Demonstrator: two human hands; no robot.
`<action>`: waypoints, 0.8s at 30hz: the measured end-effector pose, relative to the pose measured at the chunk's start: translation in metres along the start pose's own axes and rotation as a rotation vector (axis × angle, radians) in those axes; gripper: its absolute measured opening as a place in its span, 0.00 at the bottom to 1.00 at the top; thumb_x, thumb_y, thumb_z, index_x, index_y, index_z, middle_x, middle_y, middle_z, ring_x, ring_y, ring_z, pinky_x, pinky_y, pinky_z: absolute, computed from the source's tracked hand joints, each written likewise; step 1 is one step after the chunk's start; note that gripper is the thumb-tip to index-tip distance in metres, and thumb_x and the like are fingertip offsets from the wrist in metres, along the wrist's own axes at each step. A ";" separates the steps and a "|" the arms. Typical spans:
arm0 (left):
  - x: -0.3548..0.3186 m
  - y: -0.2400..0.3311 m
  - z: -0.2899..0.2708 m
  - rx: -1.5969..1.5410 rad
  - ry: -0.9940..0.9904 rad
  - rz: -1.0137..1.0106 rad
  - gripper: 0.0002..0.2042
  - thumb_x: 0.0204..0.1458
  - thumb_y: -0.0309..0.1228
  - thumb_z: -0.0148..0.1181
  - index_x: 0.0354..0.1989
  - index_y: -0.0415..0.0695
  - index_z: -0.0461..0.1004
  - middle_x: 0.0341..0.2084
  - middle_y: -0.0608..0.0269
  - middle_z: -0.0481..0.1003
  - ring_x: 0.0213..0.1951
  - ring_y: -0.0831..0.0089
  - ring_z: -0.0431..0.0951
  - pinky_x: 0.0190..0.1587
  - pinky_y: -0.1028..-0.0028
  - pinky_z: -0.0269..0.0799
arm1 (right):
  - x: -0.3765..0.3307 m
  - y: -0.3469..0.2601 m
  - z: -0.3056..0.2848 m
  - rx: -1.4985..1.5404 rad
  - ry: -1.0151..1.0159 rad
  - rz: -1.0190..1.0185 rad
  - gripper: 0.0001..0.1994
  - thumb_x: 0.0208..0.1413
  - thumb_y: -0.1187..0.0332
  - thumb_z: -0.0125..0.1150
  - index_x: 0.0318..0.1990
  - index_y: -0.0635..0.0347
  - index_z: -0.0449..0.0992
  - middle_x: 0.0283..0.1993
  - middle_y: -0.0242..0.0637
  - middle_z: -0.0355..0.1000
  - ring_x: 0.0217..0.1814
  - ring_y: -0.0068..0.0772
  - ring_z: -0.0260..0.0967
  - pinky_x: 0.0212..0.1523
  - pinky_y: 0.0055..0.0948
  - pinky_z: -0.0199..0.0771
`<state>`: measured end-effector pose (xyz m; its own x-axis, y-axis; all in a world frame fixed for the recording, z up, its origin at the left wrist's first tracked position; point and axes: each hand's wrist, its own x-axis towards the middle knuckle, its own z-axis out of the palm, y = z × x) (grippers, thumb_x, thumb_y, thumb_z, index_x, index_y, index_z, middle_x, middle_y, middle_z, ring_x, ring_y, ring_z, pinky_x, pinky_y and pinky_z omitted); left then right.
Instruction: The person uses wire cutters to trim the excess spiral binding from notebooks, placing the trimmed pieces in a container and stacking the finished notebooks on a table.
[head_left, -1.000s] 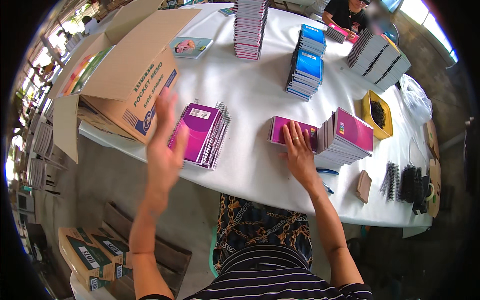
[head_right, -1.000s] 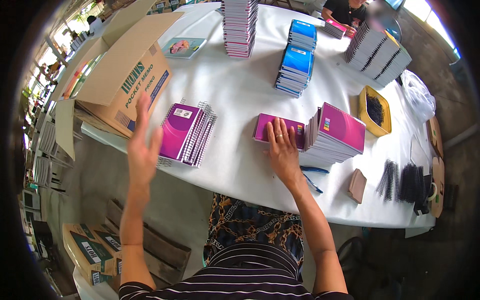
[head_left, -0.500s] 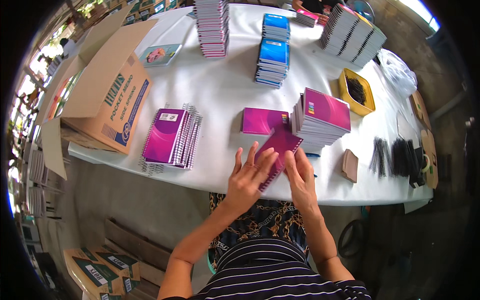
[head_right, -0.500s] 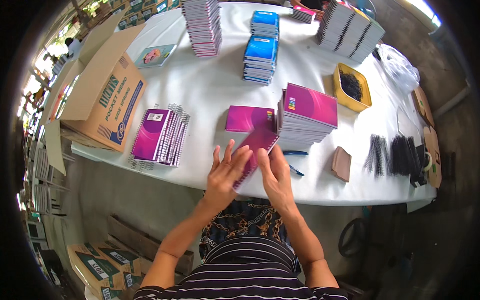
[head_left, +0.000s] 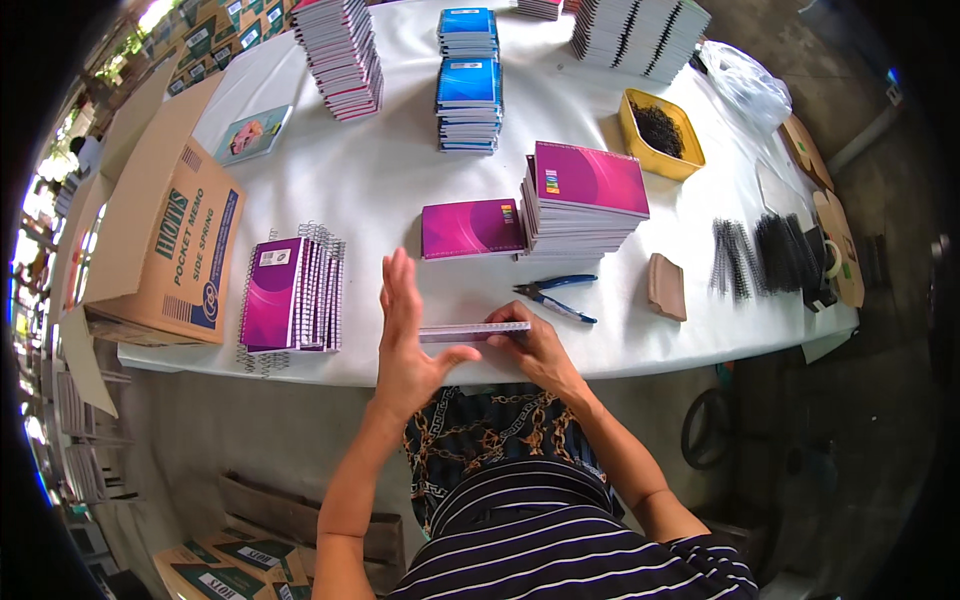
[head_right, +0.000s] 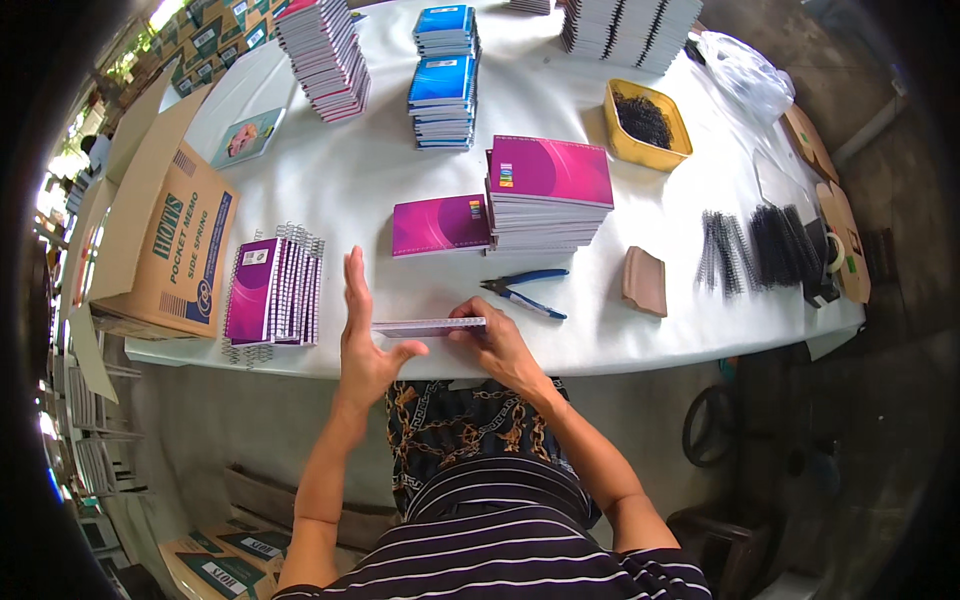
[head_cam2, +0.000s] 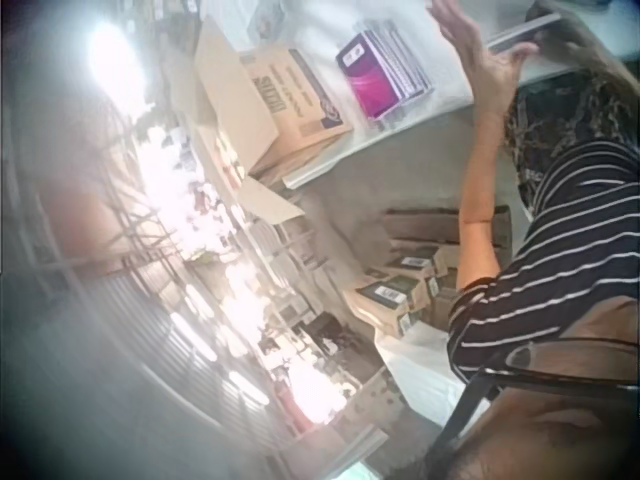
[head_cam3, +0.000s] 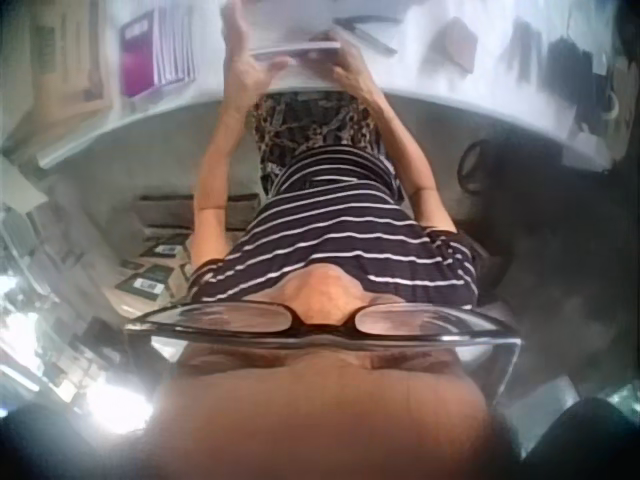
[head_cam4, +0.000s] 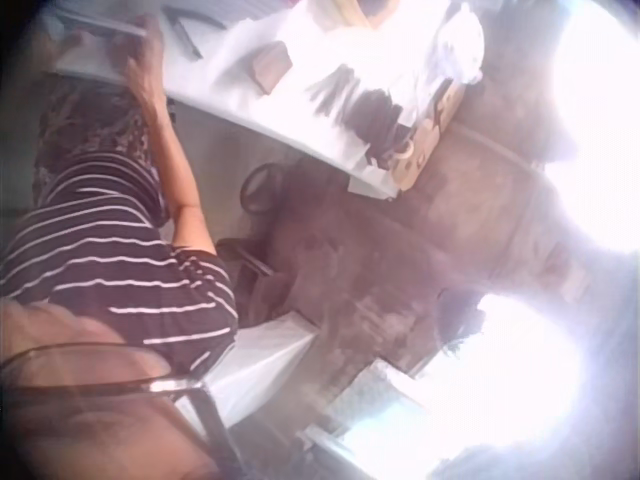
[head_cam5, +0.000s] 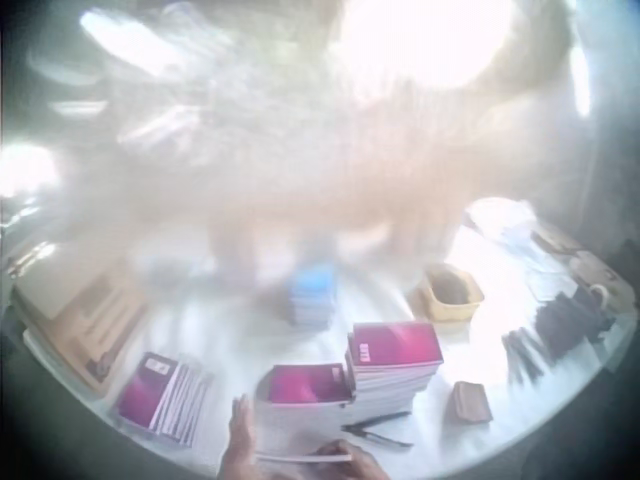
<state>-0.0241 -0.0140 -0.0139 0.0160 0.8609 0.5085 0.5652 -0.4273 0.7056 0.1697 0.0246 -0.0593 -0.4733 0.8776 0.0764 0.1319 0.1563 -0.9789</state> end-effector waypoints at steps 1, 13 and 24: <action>0.010 0.017 -0.001 0.252 -0.071 0.123 0.47 0.49 0.55 0.60 0.72 0.39 0.49 0.72 0.50 0.50 0.72 0.52 0.48 0.69 0.51 0.47 | 0.000 0.001 -0.004 -0.004 -0.002 0.015 0.10 0.56 0.75 0.63 0.44 0.64 0.71 0.38 0.39 0.72 0.40 0.32 0.70 0.42 0.31 0.69; 0.019 0.015 0.035 0.680 -0.358 0.270 0.36 0.51 0.49 0.58 0.69 0.54 0.59 0.57 0.60 0.73 0.53 0.53 0.76 0.50 0.62 0.75 | 0.028 0.035 -0.304 -1.180 0.923 0.175 0.09 0.51 0.69 0.65 0.37 0.63 0.78 0.40 0.47 0.76 0.44 0.45 0.74 0.42 0.41 0.73; 0.018 0.013 0.037 0.654 -0.373 0.255 0.35 0.52 0.49 0.57 0.70 0.55 0.57 0.56 0.64 0.74 0.52 0.54 0.77 0.45 0.63 0.78 | 0.016 0.108 -0.389 -1.647 0.853 0.196 0.14 0.51 0.65 0.64 0.43 0.59 0.74 0.44 0.46 0.73 0.49 0.46 0.71 0.49 0.49 0.71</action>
<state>0.0142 0.0062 -0.0140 0.4200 0.8436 0.3346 0.8748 -0.4744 0.0982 0.5152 0.2317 -0.0897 0.0908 0.8151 0.5721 0.9735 -0.1936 0.1214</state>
